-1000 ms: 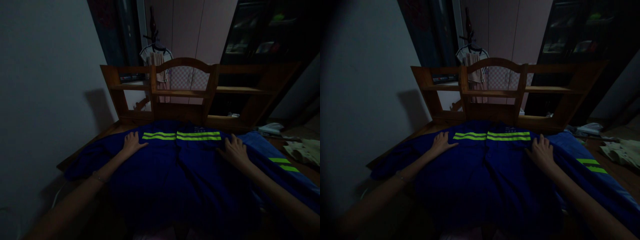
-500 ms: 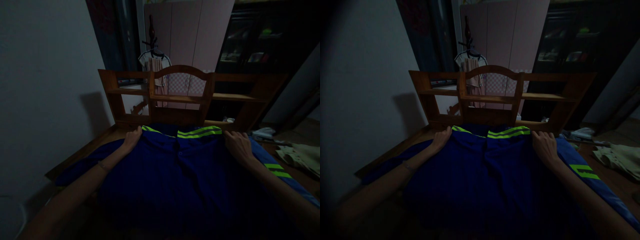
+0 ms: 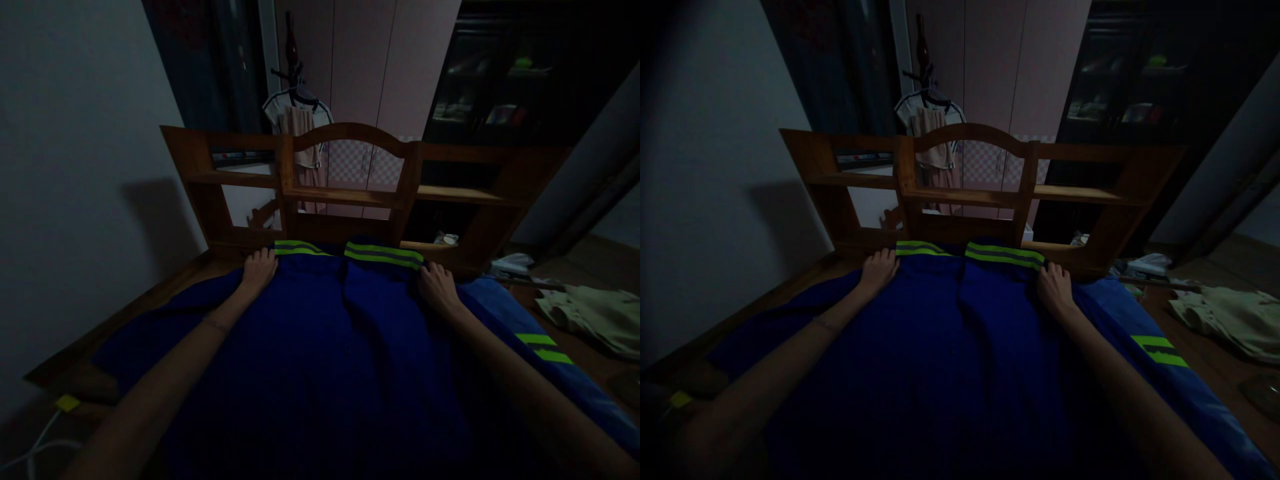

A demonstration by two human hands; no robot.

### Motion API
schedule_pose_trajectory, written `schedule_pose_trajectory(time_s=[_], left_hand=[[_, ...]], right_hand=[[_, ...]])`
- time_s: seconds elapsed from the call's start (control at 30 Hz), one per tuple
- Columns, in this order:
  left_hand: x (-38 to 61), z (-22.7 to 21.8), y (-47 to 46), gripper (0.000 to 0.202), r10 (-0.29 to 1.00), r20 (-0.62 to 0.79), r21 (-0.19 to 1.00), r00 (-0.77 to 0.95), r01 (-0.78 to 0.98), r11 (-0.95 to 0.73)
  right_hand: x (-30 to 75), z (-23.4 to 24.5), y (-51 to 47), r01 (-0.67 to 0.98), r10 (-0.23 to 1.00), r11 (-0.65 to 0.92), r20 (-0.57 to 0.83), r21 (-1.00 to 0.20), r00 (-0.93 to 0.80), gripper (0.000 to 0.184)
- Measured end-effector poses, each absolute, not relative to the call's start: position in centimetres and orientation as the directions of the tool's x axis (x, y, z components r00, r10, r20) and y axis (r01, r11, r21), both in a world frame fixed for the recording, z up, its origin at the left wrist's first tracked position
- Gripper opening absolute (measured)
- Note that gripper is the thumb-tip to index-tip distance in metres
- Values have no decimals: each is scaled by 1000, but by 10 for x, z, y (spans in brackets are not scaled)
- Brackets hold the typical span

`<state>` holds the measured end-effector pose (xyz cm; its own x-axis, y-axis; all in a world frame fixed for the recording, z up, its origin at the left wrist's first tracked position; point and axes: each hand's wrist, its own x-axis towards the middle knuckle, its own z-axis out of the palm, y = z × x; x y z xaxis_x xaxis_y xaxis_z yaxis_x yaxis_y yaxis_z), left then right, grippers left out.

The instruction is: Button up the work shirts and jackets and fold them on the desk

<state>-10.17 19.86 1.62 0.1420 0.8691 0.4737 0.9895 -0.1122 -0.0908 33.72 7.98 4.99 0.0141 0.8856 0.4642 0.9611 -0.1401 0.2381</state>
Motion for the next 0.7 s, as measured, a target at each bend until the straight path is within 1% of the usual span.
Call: schedule_pose_trajectory(time_s=[0.03, 0.07, 0.13, 0.17, 0.2, 0.23, 0.3, 0.33, 0.43, 0.5, 0.57, 0.63, 0.67, 0.7], left_hand=[[-102, 16, 200, 39, 868, 483, -66, 118, 993, -98], [-103, 16, 202, 38, 874, 479, -34, 87, 996, -81], [-103, 17, 205, 37, 903, 429, 38, 26, 998, -47], [-102, 17, 206, 36, 918, 396, 64, 9, 997, -37], [-101, 17, 206, 35, 928, 372, 82, 0, 996, -33], [-101, 17, 205, 34, 933, 360, 94, -3, 995, -33], [-99, 18, 202, 33, 931, 363, 112, -20, 993, -22], [-97, 20, 199, 35, 929, 368, 123, -34, 992, -12], [-86, 32, 184, 39, 924, 374, 170, -78, 985, 14], [-68, 41, 159, 41, 923, 380, 197, -63, 980, -13], [-41, 45, 116, 38, 923, 384, 247, 28, 960, -132], [-13, 37, 59, 30, 903, 364, 447, 230, 807, -386], [1, 30, 30, 26, 889, 329, 515, 319, 728, -452], [12, 20, 4, 23, 881, 309, 559, 358, 681, -473]], right_hand=[[325, 53, 68, 972, 871, -115, 491, 204, 0, 28], [310, 57, 54, 988, 844, -60, 536, 142, -26, 33], [273, 68, 17, 988, 788, 154, 607, -30, -104, 40], [253, 71, -3, 953, 794, 276, 588, -122, -155, 38], [234, 71, -22, 897, 813, 394, 532, -201, -238, 33], [217, 67, -40, 838, 830, 472, 457, -273, -319, 29], [195, 51, -65, 791, 867, 487, 310, -370, -389, 25], [190, 40, -72, 795, 884, 462, 275, -392, -379, 25], [192, 9, -74, 801, 928, 369, 236, -471, -289, 23], [200, -4, -70, 758, 936, 350, 230, -551, -266, 24], [206, -9, -67, 710, 935, 354, 240, -608, -261, 25], [208, -13, -66, 689, 935, 354, 261, -632, -241, 26], [207, -15, -66, 686, 935, 352, 272, -637, -227, 26], [207, -17, -67, 686, 935, 350, 284, -638, -213, 26]])
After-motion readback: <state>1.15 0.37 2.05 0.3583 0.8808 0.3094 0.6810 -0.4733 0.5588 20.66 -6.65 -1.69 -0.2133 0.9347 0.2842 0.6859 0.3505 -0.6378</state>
